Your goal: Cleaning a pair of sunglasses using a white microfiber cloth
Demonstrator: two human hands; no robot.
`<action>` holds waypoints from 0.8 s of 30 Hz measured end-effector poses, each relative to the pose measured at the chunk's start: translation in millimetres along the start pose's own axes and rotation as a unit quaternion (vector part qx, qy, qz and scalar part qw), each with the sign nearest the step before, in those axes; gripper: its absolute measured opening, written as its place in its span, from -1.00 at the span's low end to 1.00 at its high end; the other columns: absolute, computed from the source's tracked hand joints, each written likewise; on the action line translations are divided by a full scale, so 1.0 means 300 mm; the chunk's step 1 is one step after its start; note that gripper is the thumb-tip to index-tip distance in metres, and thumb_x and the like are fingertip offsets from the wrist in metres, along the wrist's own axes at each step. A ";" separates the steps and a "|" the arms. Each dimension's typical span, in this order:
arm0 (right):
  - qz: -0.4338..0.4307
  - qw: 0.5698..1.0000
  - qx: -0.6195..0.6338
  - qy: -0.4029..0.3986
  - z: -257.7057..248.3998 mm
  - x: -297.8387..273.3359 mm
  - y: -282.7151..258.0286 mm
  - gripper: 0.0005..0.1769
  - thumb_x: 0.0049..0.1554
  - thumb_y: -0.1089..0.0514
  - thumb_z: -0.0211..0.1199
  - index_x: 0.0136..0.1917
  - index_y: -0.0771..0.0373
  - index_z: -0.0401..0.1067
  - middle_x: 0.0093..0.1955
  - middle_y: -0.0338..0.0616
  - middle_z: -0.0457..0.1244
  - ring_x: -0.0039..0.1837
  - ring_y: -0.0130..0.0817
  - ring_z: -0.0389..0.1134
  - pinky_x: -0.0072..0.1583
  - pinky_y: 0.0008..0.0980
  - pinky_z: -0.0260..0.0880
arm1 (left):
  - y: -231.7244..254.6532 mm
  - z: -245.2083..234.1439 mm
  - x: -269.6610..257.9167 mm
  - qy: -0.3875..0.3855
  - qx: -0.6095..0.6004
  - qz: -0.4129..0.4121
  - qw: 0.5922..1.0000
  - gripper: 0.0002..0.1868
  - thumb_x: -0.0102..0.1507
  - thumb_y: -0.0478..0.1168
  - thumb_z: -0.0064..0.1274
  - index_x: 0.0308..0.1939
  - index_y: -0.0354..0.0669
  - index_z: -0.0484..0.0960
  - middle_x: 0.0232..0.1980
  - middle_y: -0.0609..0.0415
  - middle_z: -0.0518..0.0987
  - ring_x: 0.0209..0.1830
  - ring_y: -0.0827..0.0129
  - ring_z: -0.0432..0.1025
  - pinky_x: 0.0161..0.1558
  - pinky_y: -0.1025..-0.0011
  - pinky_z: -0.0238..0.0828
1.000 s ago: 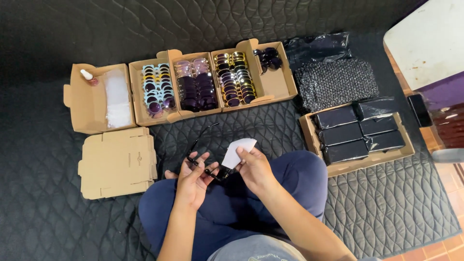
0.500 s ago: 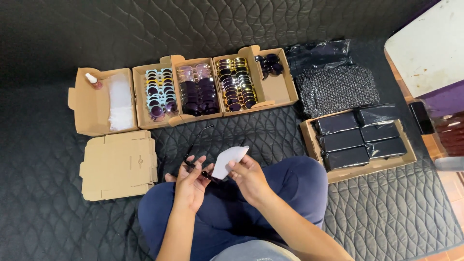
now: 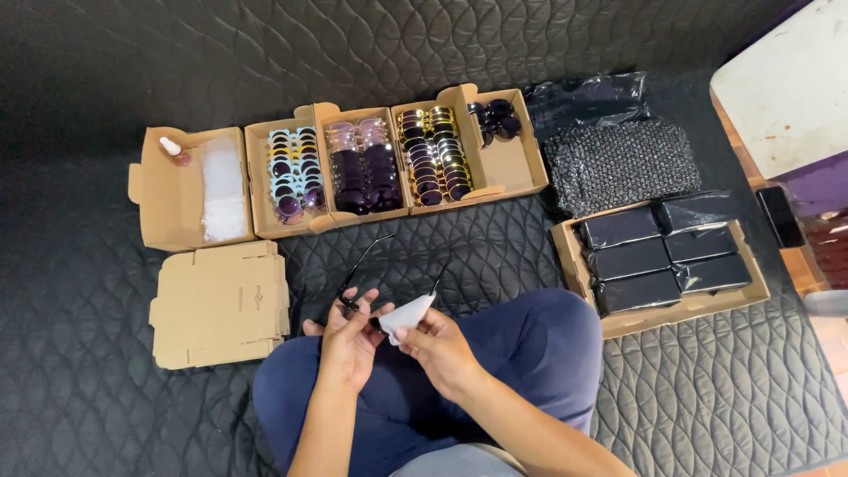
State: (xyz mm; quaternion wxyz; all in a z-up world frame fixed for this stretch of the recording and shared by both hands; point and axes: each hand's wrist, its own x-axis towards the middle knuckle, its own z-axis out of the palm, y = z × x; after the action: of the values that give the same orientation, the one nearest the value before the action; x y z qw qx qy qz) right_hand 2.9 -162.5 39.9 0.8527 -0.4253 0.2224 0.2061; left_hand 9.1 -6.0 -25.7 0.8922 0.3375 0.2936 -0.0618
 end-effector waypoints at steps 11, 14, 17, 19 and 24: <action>-0.052 0.998 -0.011 -0.016 -0.049 0.056 -0.011 -0.75 0.02 0.37 0.41 0.00 0.36 0.48 -0.13 -0.10 0.36 -0.10 -0.34 0.41 0.01 -0.38 0.46 | 0.006 -0.001 -0.007 -0.004 -0.016 -0.012 1.000 -0.68 0.31 -0.30 0.04 0.08 0.15 0.40 0.22 -0.01 0.56 0.05 -0.02 0.56 -0.05 0.10 0.55; -0.027 0.997 -0.029 -0.068 -0.081 0.058 0.047 -0.71 0.01 0.32 0.42 0.03 0.32 0.48 -0.07 -0.05 0.41 -0.04 -0.30 0.41 0.06 -0.35 0.44 | 0.019 0.007 -0.015 -0.017 -0.004 -0.011 1.000 -0.68 0.29 -0.29 0.05 0.08 0.12 0.38 0.24 -0.05 0.54 0.05 -0.02 0.56 -0.12 0.17 0.50; -0.010 0.999 -0.006 -0.035 -0.018 0.048 -0.034 -0.74 0.05 0.32 0.40 0.03 0.36 0.49 -0.13 -0.07 0.37 -0.11 -0.30 0.42 0.01 -0.32 0.48 | 0.009 -0.012 -0.002 -0.020 0.006 -0.017 1.000 -0.67 0.30 -0.29 0.06 0.09 0.14 0.38 0.24 -0.02 0.56 0.00 0.05 0.57 -0.07 0.14 0.58; -0.002 1.000 0.022 0.001 -0.015 0.090 -0.086 -0.78 0.09 0.34 0.38 0.03 0.40 0.50 -0.18 -0.08 0.34 -0.16 -0.29 0.44 -0.03 -0.28 0.54 | 0.007 -0.010 -0.001 -0.017 0.010 -0.019 1.000 -0.66 0.31 -0.30 0.08 0.09 0.18 0.39 0.23 0.01 0.58 -0.05 0.12 0.59 -0.05 0.14 0.67; 0.053 0.977 0.200 0.051 -0.137 0.278 -0.125 -0.87 0.17 0.24 0.32 -0.03 0.32 0.44 -0.21 -0.08 0.35 -0.17 -0.25 0.44 -0.03 -0.28 0.52 | 0.003 -0.017 -0.019 -0.052 -0.011 -0.023 0.998 -0.65 0.31 -0.35 0.06 0.08 0.17 0.39 0.25 -0.01 0.56 0.05 -0.04 0.58 0.04 0.00 0.63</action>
State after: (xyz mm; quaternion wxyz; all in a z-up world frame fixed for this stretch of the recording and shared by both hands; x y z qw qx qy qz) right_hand 82.9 -203.3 -4.8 0.8957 -0.2441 0.3247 0.1805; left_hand 2.2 -2.5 -25.1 0.9082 0.3171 0.2552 -0.0970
